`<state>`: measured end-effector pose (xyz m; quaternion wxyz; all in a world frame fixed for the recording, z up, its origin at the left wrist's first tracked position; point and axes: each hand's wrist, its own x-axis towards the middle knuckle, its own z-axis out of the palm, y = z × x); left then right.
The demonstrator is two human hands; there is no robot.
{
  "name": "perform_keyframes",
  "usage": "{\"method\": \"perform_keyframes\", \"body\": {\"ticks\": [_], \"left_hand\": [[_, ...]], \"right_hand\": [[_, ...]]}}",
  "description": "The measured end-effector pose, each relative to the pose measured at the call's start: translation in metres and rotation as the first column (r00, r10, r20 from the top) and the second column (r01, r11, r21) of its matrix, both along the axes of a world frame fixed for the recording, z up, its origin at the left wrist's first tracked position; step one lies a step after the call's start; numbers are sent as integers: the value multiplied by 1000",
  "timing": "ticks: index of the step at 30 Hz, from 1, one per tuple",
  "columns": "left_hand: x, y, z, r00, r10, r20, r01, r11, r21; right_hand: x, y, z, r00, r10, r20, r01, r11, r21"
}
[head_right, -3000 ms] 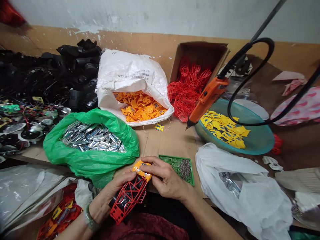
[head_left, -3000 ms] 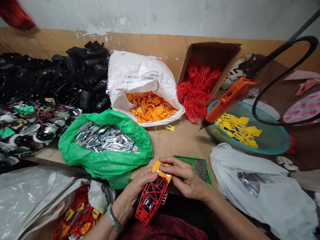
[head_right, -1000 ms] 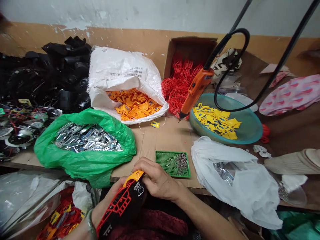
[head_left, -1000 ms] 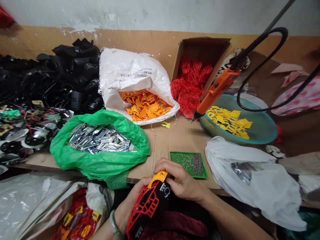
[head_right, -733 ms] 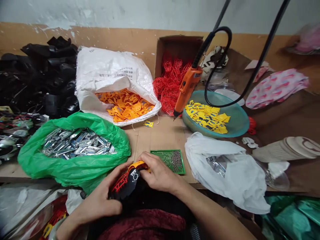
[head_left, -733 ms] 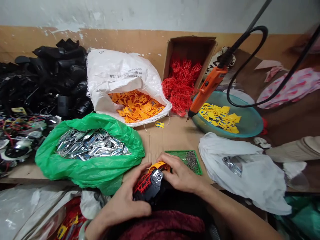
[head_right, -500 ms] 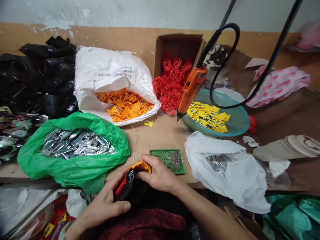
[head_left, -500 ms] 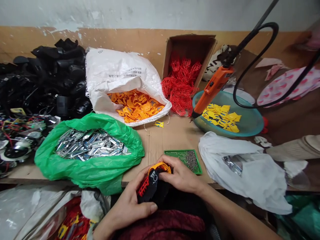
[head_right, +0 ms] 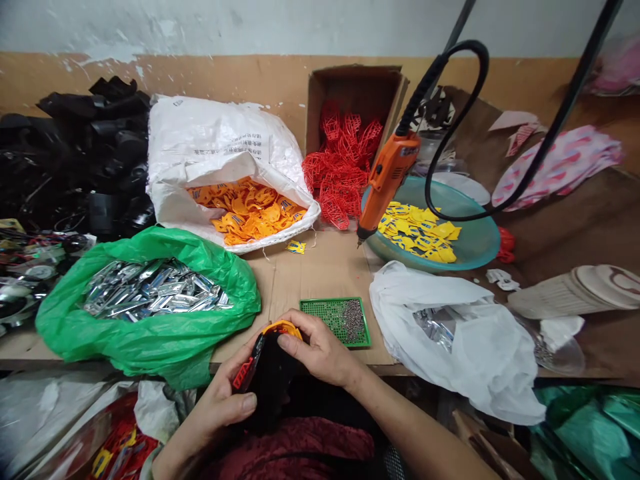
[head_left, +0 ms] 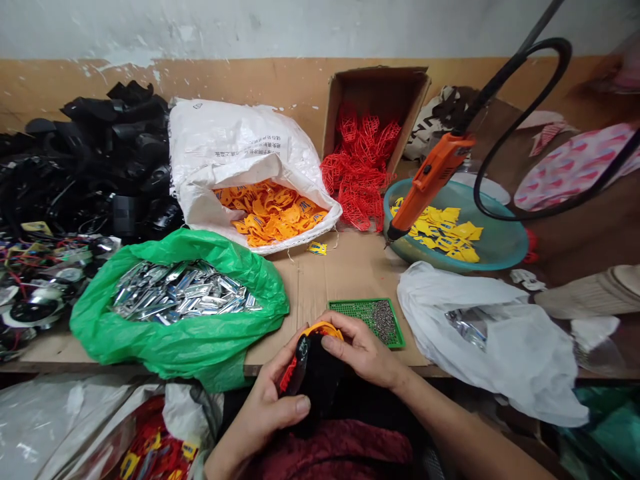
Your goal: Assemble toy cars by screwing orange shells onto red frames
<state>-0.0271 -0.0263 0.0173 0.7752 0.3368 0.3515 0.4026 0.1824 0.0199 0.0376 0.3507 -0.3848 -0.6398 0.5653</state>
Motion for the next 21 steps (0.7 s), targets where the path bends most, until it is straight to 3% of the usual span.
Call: {"method": "perform_keyframes", "body": {"ticks": [5,11,17,19,21], "left_hand": [[5,-7,-7,998,43,36,-39,993,-109],[0,-14,-12,1000,6,30,-1,986,-164],[-7,-7,-8,994,35,103,-32,999,-30],[-3,-1,-3,981,24,191,-5,995,-99],[2,5,2,975,-58,216,108,968,-226]], "right_hand": [[-8,-1,2,983,-69,170,72,997,-10],[-18,-4,4,953,-144,268,138,990,41],[-14,2,11,999,-23,40,20,997,68],[-14,6,12,998,42,-50,-35,992,125],[-15,10,11,990,94,-101,-76,982,173]]}}
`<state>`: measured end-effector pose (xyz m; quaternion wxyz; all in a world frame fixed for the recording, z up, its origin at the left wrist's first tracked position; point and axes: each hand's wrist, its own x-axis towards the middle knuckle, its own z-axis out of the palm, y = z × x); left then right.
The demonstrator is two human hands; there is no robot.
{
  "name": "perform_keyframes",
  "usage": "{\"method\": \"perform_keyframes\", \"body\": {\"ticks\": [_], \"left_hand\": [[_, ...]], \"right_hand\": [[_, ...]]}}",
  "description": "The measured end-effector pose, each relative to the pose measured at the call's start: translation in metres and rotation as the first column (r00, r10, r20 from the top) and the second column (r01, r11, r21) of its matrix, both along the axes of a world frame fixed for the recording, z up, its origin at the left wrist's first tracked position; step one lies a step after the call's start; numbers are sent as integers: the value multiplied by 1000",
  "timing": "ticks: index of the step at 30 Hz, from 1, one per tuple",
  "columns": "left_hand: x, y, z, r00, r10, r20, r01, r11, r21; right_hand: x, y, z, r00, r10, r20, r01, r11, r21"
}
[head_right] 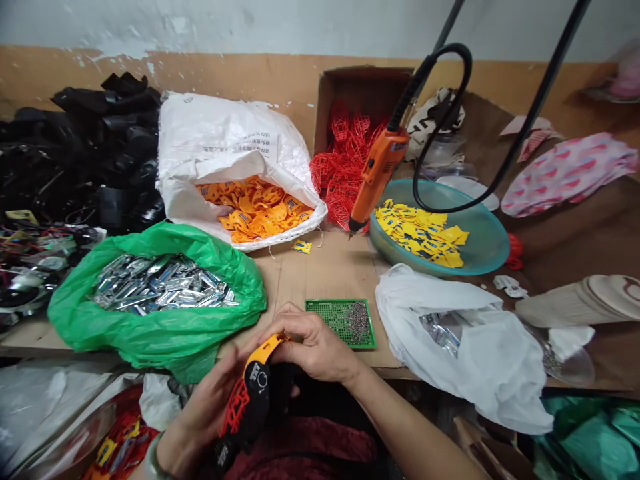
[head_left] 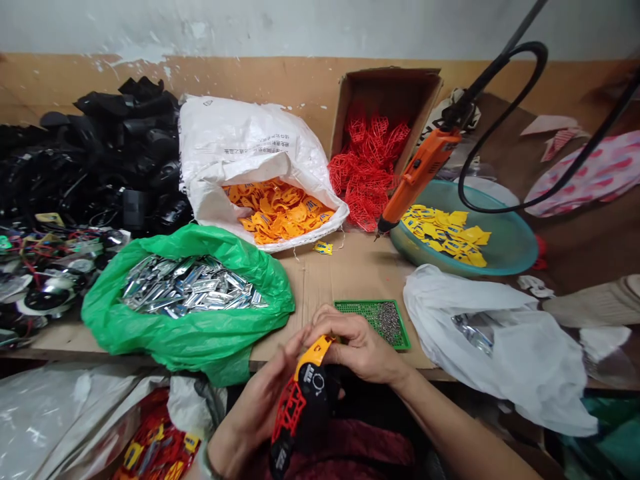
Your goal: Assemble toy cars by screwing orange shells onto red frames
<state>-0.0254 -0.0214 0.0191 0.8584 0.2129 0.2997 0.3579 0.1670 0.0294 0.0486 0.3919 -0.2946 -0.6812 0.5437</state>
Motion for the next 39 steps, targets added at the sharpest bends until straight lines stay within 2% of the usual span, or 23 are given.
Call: {"method": "perform_keyframes", "body": {"ticks": [2,3,7,10,13,15,17,18,21,28,31,32,33,34,35,37,39], "left_hand": [[5,5,4,994,-98,-40,95,993,-64],[7,7,6,992,-110,-62,107,992,-62],[9,10,7,996,-26,-89,24,1000,-19],[9,9,7,998,35,-50,-37,999,-30],[10,9,8,995,95,-31,-96,995,-31],[10,12,10,983,167,-74,-168,986,-10],[10,16,11,957,256,-139,-257,966,12],[10,17,12,942,291,-170,-292,956,19],[10,21,12,923,320,-212,-321,947,28],[18,19,8,945,304,-120,-311,949,-48],[20,18,4,947,298,-122,-307,950,-59],[21,18,3,948,293,-127,-303,951,-68],[21,18,1,948,288,-136,-300,951,-78],[21,19,0,949,282,-143,-295,952,-86],[22,20,-2,949,278,-147,-293,952,-92],[24,22,-4,952,271,-142,-286,953,-97],[26,24,-7,957,263,-126,-275,957,-93]], "right_hand": [[-2,2,-2,1000,16,-24,-16,1000,9],[-3,2,-4,1000,8,-28,-7,1000,12],[-3,-2,-8,999,-33,-12,33,999,36],[-3,-6,-12,998,-69,7,69,998,-8],[-6,-8,-18,983,-177,-51,164,968,-192],[-7,-8,-20,959,-262,-105,208,907,-367],[-7,-8,-20,949,-289,-125,197,855,-480],[-7,-8,-19,954,-275,-121,180,847,-500],[-7,-9,-17,975,-206,-83,141,864,-483],[-8,-7,-19,973,-228,-34,186,861,-474],[-2,-9,-16,971,-201,129,231,926,-298],[2,-8,-14,951,-246,187,281,940,-194],[7,-7,-12,916,-336,219,361,929,-83],[15,-3,-10,862,-461,212,469,883,14],[24,3,-7,785,-598,163,592,801,86],[44,22,2,574,-819,-13,812,568,134],[62,50,13,396,-895,-204,916,371,151]]}}
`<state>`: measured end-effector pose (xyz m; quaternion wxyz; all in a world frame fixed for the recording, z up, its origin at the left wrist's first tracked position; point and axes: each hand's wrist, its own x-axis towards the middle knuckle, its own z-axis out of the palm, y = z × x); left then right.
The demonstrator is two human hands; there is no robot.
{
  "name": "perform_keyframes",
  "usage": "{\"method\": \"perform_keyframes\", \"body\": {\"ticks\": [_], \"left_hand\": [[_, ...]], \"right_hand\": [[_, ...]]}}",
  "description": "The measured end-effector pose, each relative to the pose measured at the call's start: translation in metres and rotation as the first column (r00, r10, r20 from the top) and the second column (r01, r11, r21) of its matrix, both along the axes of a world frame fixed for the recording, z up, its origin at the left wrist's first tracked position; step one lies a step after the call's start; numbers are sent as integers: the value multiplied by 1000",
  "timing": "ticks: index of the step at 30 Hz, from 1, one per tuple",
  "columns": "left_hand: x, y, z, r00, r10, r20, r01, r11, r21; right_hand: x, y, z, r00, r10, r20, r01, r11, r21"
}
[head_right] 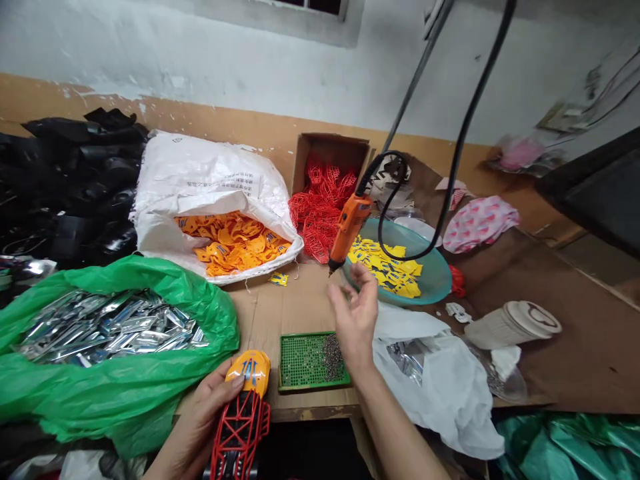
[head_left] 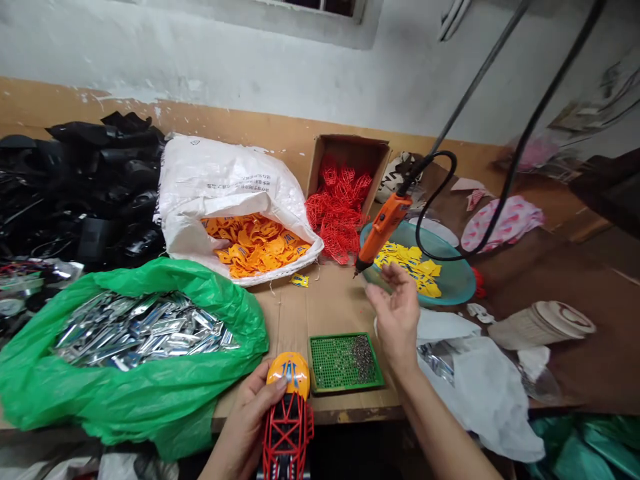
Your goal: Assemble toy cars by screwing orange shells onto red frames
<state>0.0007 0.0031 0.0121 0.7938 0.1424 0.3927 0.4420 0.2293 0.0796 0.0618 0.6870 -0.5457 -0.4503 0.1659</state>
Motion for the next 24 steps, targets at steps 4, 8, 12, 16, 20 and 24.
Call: {"method": "perform_keyframes", "body": {"ticks": [4,8,12,16,20,24], "left_hand": [[6,3,-3,1000,-15,2,15,1000,19],[7,4,-3,999,-38,-25,39,998,54],[4,5,-4,998,-42,-51,44,998,48],[5,11,-7,995,-62,-72,67,995,77],[8,16,-11,993,-66,-102,79,989,125],[11,19,-14,991,-72,-108,86,988,131]], "right_hand": [[18,62,22,999,48,8,-48,997,61],[16,87,32,988,133,81,-140,987,81],[10,54,33,962,266,60,-265,964,-34],[-4,5,25,907,389,-163,-399,916,-32],[-17,-17,9,896,366,-251,-374,927,16],[-22,-18,-4,870,392,-300,-391,918,66]]}}
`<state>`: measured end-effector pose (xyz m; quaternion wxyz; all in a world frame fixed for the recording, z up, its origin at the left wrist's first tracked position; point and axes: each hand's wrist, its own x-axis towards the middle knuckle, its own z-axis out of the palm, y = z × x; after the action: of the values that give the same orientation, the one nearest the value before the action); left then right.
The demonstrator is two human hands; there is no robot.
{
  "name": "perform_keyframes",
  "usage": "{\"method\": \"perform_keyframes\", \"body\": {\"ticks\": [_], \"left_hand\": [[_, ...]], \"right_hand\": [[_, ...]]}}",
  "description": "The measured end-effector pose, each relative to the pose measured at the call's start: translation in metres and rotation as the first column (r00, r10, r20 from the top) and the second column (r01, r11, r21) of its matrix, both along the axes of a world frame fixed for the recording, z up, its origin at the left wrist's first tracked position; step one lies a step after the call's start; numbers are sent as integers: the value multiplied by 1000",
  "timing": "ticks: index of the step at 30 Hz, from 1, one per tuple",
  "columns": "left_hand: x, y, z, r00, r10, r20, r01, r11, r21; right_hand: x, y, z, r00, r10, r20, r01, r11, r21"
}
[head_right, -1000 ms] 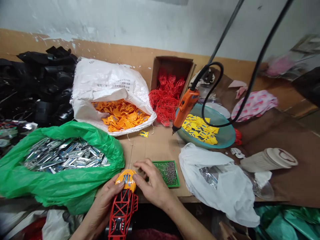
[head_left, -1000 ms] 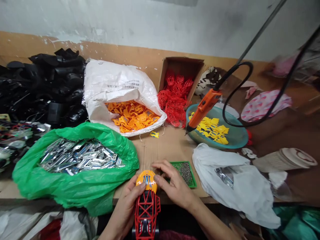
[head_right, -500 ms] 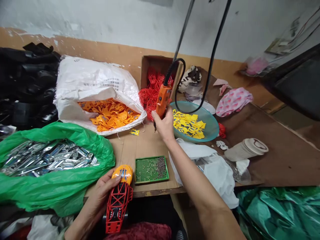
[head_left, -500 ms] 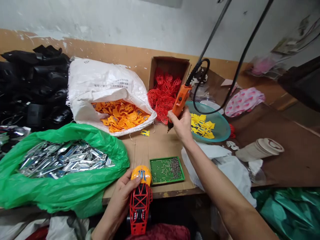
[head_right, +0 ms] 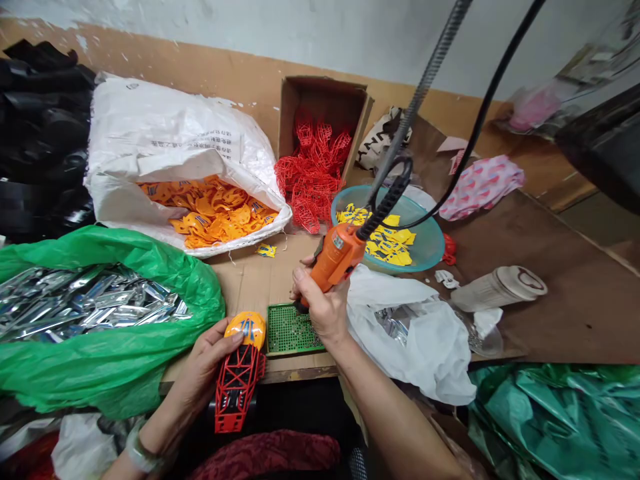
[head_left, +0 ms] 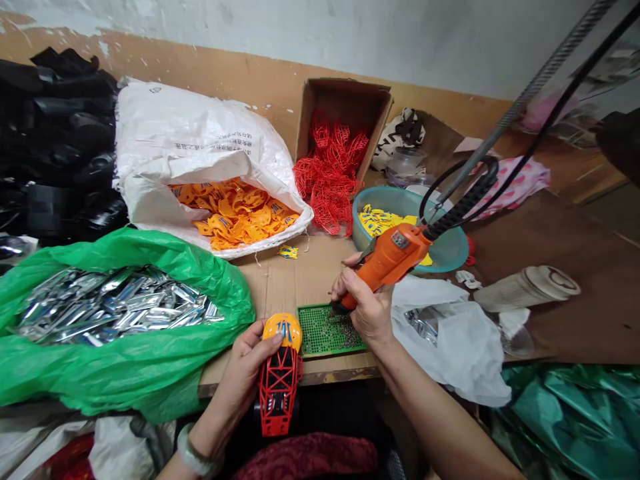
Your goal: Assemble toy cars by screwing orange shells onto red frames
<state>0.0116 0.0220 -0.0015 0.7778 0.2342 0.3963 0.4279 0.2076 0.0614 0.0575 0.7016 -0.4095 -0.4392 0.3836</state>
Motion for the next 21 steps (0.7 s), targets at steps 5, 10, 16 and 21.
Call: {"method": "perform_keyframes", "body": {"ticks": [5,10,16,21], "left_hand": [[0,1,2,1000,-2,1,2,1000,-5],[-1,0,2,1000,-18,-10,18,1000,1],[-1,-1,0,1000,-28,-15,28,1000,4],[-1,-2,2,1000,-5,-7,5,1000,3]], "right_hand": [[0,1,-12,999,36,-32,-36,999,-6],[-2,0,-21,994,96,-46,-96,995,6],[-6,1,-26,992,118,-42,-118,993,1],[-8,1,-30,992,113,-49,-113,994,2]]}}
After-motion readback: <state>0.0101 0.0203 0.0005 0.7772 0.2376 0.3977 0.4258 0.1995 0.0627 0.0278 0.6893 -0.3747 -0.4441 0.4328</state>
